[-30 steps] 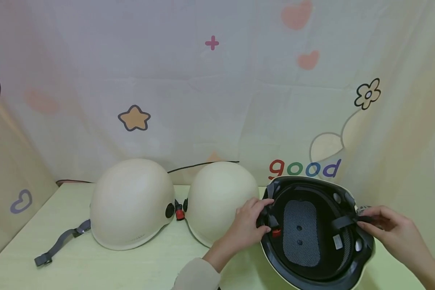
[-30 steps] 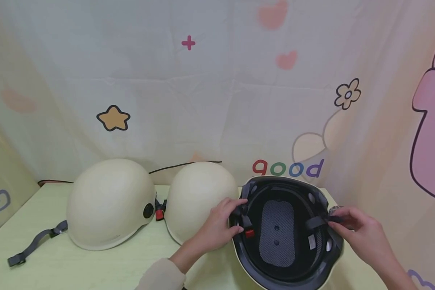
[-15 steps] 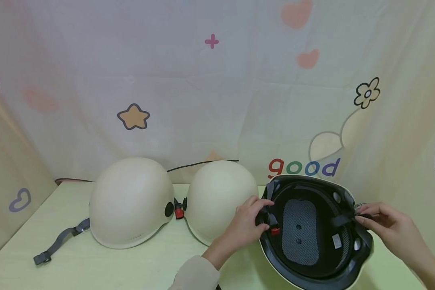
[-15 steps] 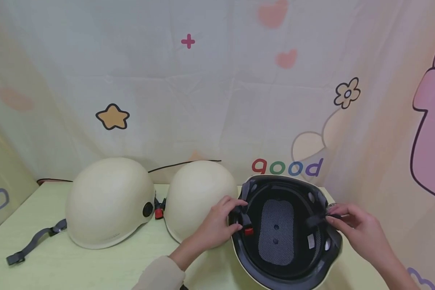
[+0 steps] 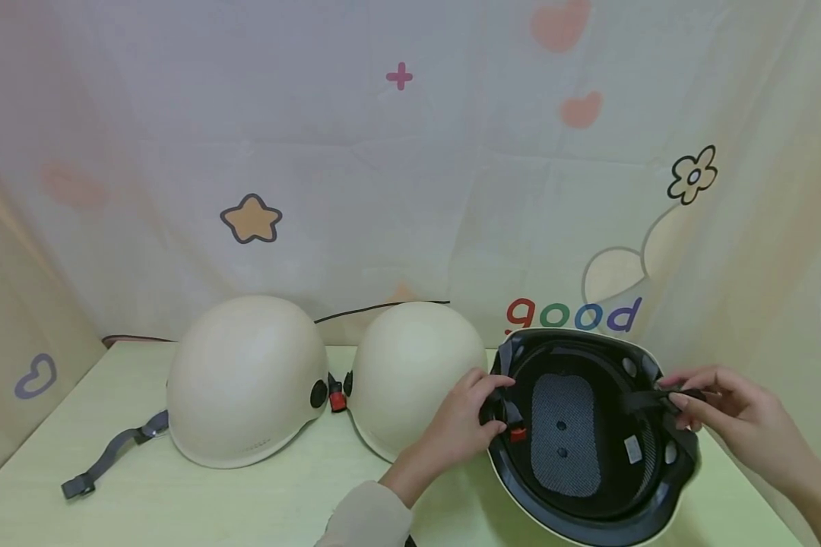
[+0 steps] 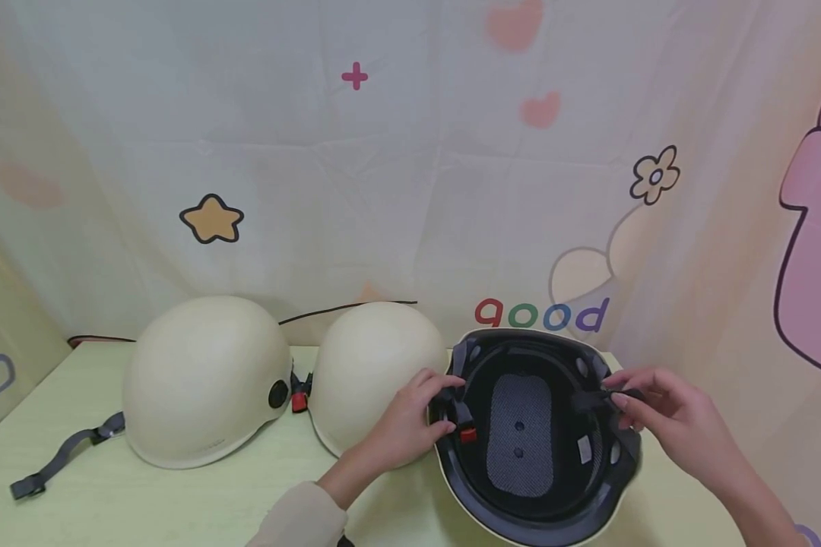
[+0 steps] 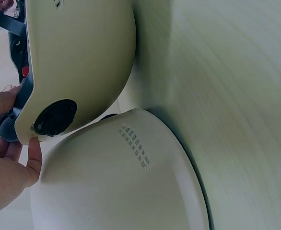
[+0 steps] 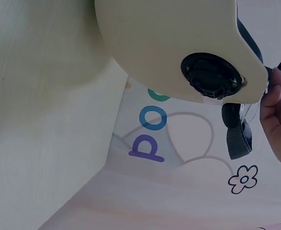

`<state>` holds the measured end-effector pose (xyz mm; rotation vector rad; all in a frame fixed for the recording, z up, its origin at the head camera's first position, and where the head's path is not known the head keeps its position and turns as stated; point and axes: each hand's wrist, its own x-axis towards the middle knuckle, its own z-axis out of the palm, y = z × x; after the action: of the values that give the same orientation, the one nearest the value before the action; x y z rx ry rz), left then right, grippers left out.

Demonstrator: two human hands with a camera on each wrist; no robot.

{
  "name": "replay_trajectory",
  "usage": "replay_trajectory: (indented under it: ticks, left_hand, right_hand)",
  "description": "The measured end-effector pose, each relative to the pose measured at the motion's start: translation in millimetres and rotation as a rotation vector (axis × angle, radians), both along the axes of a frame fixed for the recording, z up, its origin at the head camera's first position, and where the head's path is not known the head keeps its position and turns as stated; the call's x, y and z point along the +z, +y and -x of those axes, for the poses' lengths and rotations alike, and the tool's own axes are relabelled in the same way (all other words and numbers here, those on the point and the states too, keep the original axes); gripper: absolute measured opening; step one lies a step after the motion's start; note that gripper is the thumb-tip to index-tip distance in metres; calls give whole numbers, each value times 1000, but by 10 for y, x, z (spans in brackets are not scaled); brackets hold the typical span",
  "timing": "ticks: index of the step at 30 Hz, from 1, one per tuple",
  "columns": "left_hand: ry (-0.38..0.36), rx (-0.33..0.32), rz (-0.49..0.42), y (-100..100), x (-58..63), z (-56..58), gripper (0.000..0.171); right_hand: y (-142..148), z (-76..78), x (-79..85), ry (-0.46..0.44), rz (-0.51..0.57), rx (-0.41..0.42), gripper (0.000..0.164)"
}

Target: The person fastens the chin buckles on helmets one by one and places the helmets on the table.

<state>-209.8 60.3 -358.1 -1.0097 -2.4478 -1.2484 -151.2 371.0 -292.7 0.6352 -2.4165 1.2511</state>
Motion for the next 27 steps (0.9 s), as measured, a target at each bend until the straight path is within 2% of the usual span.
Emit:
replay_trajectory:
  ticks: [5, 8, 11, 14, 17, 20, 23, 27]
  left_hand:
    - [-15, -4, -7, 0, 3, 1, 50]
    - [-9, -6, -8, 3, -3, 6, 50]
    - [-13, -8, -11, 2, -13, 8, 50]
    - [-27, -7, -14, 3, -20, 9, 50]
    - [-38, -7, -21, 5, -26, 10, 50]
    - [-37, -8, -27, 8, -28, 14, 49]
    - [-23, -11, -32, 9, -24, 16, 48]
    - [-6, -26, -40, 6, -13, 12, 46]
  right_hand:
    - [8, 16, 16, -81, 110, 204, 15]
    - [9, 29, 5, -98, 123, 247, 15]
    - [20, 30, -21, -124, 69, 208, 16]
    - [44, 35, -57, -177, 36, 187, 24]
    - [73, 52, -101, -210, 61, 220, 34]
    - [82, 71, -144, -194, 72, 242, 37]
    - [75, 75, -167, -172, 59, 247, 33]
    - [41, 50, -168, -118, -32, 158, 26]
